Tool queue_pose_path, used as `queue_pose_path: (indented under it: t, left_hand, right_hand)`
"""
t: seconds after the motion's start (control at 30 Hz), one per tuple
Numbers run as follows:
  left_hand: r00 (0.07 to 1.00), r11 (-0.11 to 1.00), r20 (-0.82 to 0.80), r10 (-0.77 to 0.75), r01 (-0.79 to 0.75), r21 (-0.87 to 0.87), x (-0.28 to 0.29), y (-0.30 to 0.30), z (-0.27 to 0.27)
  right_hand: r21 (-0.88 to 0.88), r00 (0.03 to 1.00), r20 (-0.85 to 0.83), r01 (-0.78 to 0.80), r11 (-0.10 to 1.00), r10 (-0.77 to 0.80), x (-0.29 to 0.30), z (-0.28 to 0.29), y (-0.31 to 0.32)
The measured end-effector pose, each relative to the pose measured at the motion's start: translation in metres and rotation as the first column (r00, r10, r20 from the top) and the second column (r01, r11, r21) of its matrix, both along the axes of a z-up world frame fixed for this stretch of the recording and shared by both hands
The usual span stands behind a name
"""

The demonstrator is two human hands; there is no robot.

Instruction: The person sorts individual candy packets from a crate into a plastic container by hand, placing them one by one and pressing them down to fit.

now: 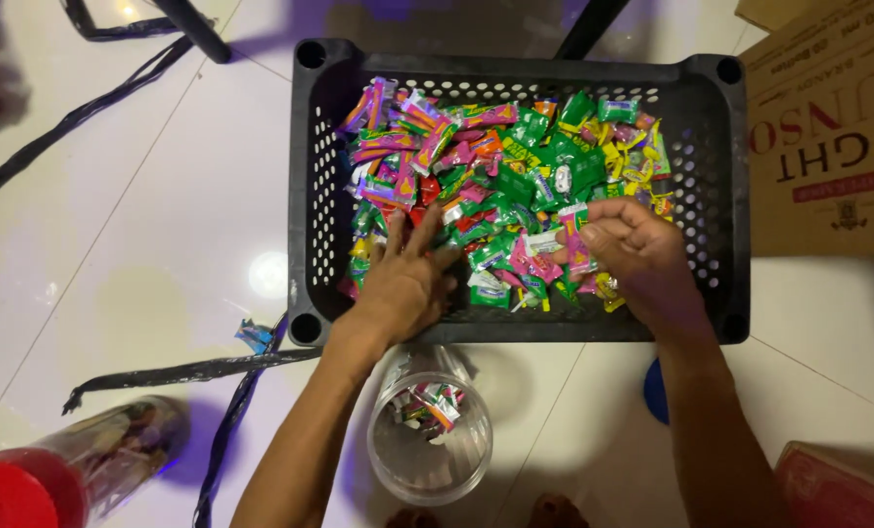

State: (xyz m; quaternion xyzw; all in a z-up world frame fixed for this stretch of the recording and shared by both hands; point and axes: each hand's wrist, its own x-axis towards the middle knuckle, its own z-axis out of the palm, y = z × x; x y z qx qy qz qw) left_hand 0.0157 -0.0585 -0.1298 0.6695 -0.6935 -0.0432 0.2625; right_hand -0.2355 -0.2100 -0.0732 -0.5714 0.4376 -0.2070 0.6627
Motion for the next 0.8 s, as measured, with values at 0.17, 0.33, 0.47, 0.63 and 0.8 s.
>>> queue_pose_path:
  t: [0.17,0.33,0.47,0.63,0.8]
  left_hand:
    - [0.979,0.965,-0.206,0.000,0.054,0.256,0.005,0.015,-0.002]
    - [0.772,0.853,-0.532,0.348,-0.025,0.521,0.014,0.021,0.015]
    - [0.952,0.913,-0.217,0.214,-0.116,0.390,0.002,0.023,0.015]
    - [0.974,0.893,-0.221,0.049,0.056,0.447,-0.001,0.029,0.038]
    - [0.723,0.947,-0.613,0.320,-0.266,0.180,0.028,0.032,0.057]
  right_hand:
    - [-0.051,0.998,0.043,-0.034,0.998,0.036,-0.016,-0.025,-0.007]
    - [-0.024,0.998,0.045,-0.044,0.999,0.045,-0.010,-0.022,-0.007]
    - [-0.049,0.997,0.037,-0.064,0.997,0.066,0.005,-0.008,0.000]
    - [-0.086,0.984,0.128,-0.113,0.990,0.123,0.023,-0.008,0.010]
    - [-0.379,0.962,-0.049,-0.267,0.886,0.268,0.053,-0.036,0.020]
